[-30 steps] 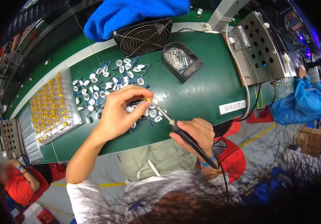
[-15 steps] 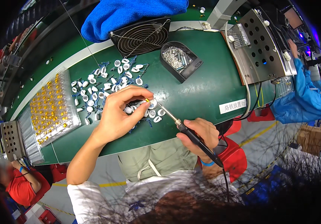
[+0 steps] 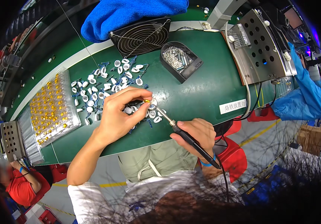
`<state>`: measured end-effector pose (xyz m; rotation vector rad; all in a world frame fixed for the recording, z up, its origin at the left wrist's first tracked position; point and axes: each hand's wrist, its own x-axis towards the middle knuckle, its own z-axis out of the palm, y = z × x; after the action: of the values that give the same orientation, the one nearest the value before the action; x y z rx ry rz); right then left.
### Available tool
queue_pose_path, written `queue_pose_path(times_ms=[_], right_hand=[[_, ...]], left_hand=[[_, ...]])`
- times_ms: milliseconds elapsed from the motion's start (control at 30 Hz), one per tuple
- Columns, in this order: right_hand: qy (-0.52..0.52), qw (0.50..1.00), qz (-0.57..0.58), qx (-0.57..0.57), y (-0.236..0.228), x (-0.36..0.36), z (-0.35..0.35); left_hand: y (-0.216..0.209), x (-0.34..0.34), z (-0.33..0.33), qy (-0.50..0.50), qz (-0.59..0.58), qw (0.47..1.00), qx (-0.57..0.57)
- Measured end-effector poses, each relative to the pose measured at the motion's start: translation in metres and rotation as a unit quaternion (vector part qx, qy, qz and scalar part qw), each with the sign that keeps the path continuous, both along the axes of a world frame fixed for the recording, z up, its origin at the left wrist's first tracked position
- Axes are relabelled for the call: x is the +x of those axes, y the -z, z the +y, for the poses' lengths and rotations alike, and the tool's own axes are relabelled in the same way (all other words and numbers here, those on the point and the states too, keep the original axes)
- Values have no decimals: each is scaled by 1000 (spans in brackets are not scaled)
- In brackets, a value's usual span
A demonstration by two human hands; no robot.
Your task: Soldering small electronic components onto a printed circuit board at a workstation.
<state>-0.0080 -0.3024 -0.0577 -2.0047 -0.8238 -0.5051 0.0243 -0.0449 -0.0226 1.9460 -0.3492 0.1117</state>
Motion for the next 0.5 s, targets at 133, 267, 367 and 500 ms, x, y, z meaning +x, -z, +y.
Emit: queue_pose_path(times_ms=[133, 267, 367, 500], right_hand=[[1, 1000, -1, -1, -1, 0, 1], [0, 1000, -1, 1, -1, -1, 1], [-7, 1000, -7, 3, -2, 1, 3], [0, 1000, -22, 16, -3, 1, -1]], left_hand=[[-5, -1, 1, 15, 25, 1000, 11], [-4, -1, 1, 14, 22, 1000, 13], [-1, -1, 1, 4, 8, 1000, 9], [1, 0, 0, -4, -7, 1000, 7]])
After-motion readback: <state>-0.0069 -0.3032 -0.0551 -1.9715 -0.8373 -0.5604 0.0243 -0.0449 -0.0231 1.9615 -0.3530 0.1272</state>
